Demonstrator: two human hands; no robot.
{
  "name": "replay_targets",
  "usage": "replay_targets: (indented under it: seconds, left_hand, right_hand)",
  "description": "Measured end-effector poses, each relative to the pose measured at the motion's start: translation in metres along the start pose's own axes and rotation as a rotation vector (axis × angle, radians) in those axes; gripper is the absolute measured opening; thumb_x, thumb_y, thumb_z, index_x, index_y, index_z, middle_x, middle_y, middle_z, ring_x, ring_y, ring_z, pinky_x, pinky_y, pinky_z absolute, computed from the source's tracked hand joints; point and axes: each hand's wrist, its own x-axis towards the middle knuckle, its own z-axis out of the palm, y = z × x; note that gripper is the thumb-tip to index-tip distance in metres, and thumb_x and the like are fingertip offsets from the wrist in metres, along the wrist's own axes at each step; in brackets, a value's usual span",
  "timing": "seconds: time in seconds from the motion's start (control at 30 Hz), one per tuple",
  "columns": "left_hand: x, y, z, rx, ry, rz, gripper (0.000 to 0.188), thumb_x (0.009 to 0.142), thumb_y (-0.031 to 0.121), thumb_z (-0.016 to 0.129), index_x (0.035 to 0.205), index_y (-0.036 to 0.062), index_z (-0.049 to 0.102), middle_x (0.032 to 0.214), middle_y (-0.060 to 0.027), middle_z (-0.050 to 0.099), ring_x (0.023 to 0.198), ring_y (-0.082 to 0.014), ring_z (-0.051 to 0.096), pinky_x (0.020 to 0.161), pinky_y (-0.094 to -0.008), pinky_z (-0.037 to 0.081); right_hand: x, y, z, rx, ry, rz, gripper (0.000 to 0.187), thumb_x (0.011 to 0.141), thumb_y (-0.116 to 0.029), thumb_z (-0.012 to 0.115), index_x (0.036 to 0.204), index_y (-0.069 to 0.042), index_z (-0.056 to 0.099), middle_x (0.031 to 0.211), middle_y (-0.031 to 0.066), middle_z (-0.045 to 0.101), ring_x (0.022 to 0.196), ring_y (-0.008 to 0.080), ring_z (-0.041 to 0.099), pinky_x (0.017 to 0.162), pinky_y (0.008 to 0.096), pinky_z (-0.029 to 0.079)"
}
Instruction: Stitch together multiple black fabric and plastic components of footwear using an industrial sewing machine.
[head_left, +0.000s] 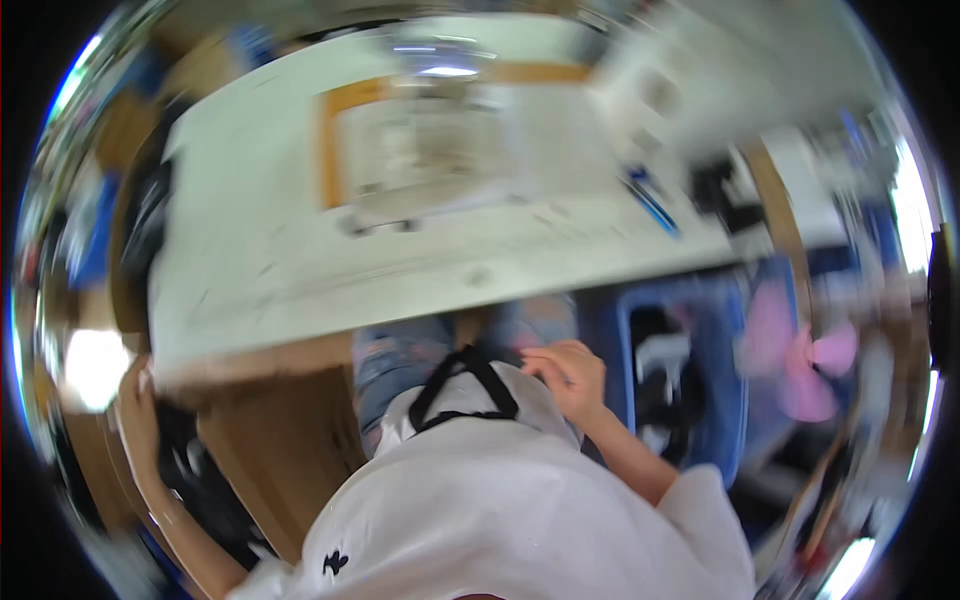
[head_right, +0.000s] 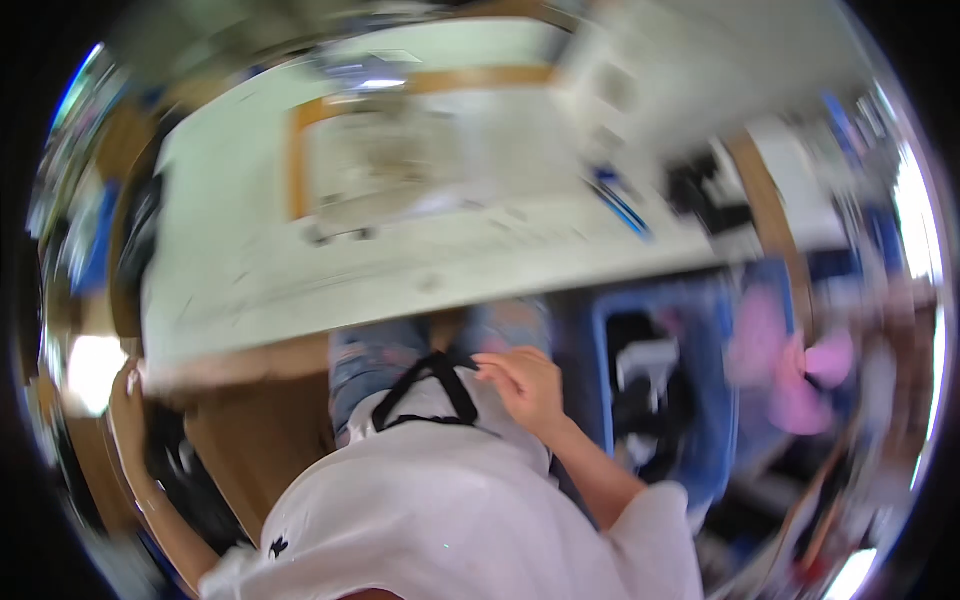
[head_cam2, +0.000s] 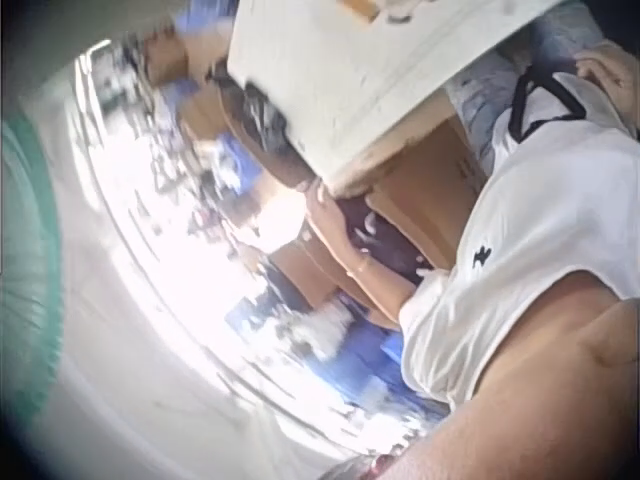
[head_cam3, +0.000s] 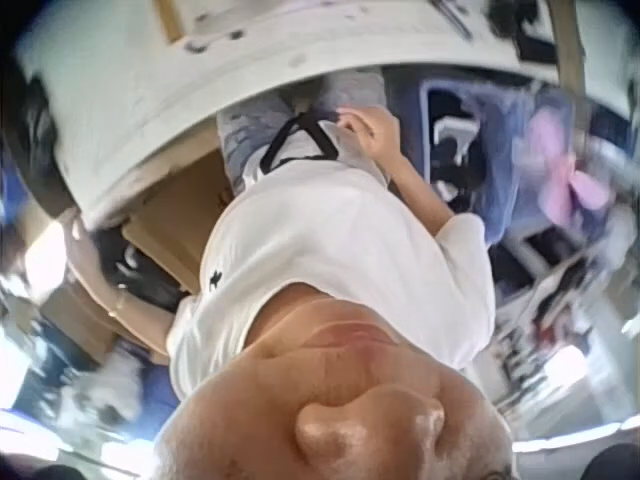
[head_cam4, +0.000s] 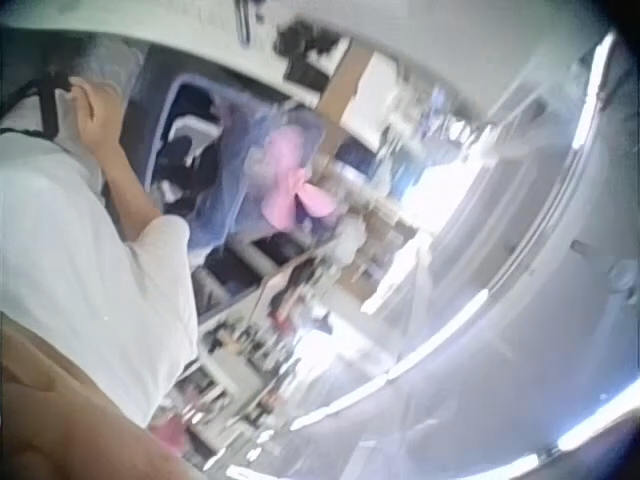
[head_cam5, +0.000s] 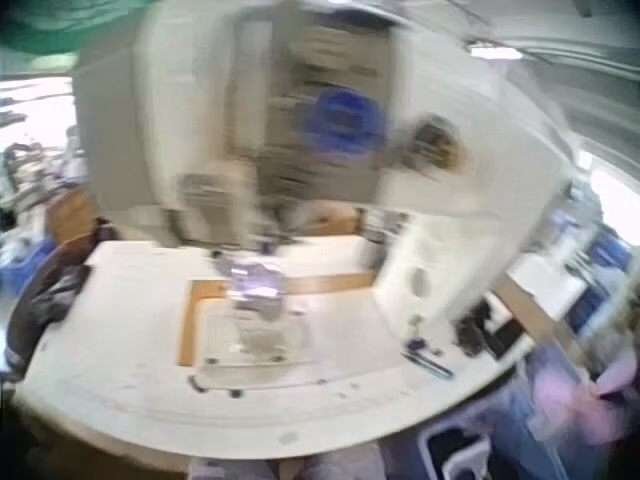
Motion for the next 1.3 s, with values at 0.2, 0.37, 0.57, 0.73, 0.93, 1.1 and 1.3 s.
replay_targets:
  seconds: [0.2,0.37,0.57,0.73,0.93,1.1,1.3]
  left_hand:
    - [0.012,0.270,0.095,-0.296,-0.627,1.043,0.025,0.081,-0.002,0.070,0.104,0.0053,0.074,0.106,-0.0123,0.070,0.102,-0.0338,0.064,0.092,-0.0430,0.051]
    - [-0.028,0.383,0.127,-0.393,-0.934,1.316,0.022,0.086,0.002,0.069,0.107,0.0060,0.075,0.108,-0.0110,0.072,0.100,-0.0321,0.066,0.091,-0.0400,0.051]
    - [-0.076,0.427,0.179,-0.711,-0.892,1.296,0.021,0.088,0.000,0.068,0.107,0.0035,0.075,0.108,-0.0119,0.073,0.100,-0.0322,0.067,0.089,-0.0390,0.053]
    - [-0.084,0.417,0.202,-0.792,-1.008,1.248,0.016,0.089,0.003,0.069,0.104,0.0035,0.075,0.105,-0.0118,0.073,0.097,-0.0323,0.068,0.088,-0.0390,0.054]
    - [-0.076,0.404,0.210,-0.737,-1.070,1.093,0.016,0.091,0.001,0.067,0.105,0.0011,0.074,0.106,-0.0134,0.074,0.097,-0.0324,0.069,0.089,-0.0383,0.054]
    - [-0.098,0.440,0.217,-0.872,-1.353,1.058,0.028,0.094,0.002,0.066,0.121,0.0015,0.071,0.120,-0.0144,0.073,0.108,-0.0266,0.068,0.093,-0.0357,0.053]
    - [-0.162,0.483,0.202,-1.267,-1.223,0.982,0.058,0.095,0.002,0.067,0.150,0.0067,0.048,0.147,-0.0172,0.054,0.132,-0.0321,0.055,0.108,-0.0387,0.046]
  right_hand:
    - [-0.159,0.062,-0.044,-0.584,0.290,0.255,0.029,0.086,-0.001,0.067,0.113,-0.009,0.073,0.111,0.0098,0.073,0.107,0.0301,0.067,0.096,0.0427,0.050]
    - [-0.296,0.125,-0.092,-0.703,0.783,0.978,0.037,0.087,-0.012,0.074,0.123,-0.009,0.068,0.118,0.0181,0.069,0.116,0.0366,0.063,0.100,0.0466,0.049]
    - [-0.284,0.219,-0.074,0.571,1.130,1.761,0.055,0.088,-0.027,0.083,0.135,-0.011,0.060,0.125,0.0124,0.068,0.117,0.0294,0.063,0.093,0.0471,0.054]
    - [-0.372,0.311,-0.072,0.782,1.374,1.531,0.036,0.082,-0.031,0.087,0.106,-0.012,0.067,0.097,0.0070,0.072,0.082,0.0243,0.069,0.069,0.0394,0.058]
    - [-0.347,0.216,-0.120,0.976,1.404,1.603,0.028,0.089,-0.028,0.078,0.082,-0.012,0.055,0.061,0.0017,0.055,0.050,0.0142,0.053,0.044,0.0272,0.043]
    - [-0.286,0.081,-0.119,1.399,1.611,1.179,0.027,0.097,-0.032,0.066,0.085,-0.009,0.061,0.066,0.0005,0.065,0.057,0.0138,0.065,0.055,0.0256,0.056]
    - [-0.158,-0.064,-0.048,2.177,0.995,0.874,0.030,0.106,-0.034,0.056,0.099,-0.009,0.069,0.088,0.0016,0.074,0.079,0.0167,0.069,0.081,0.0357,0.056]
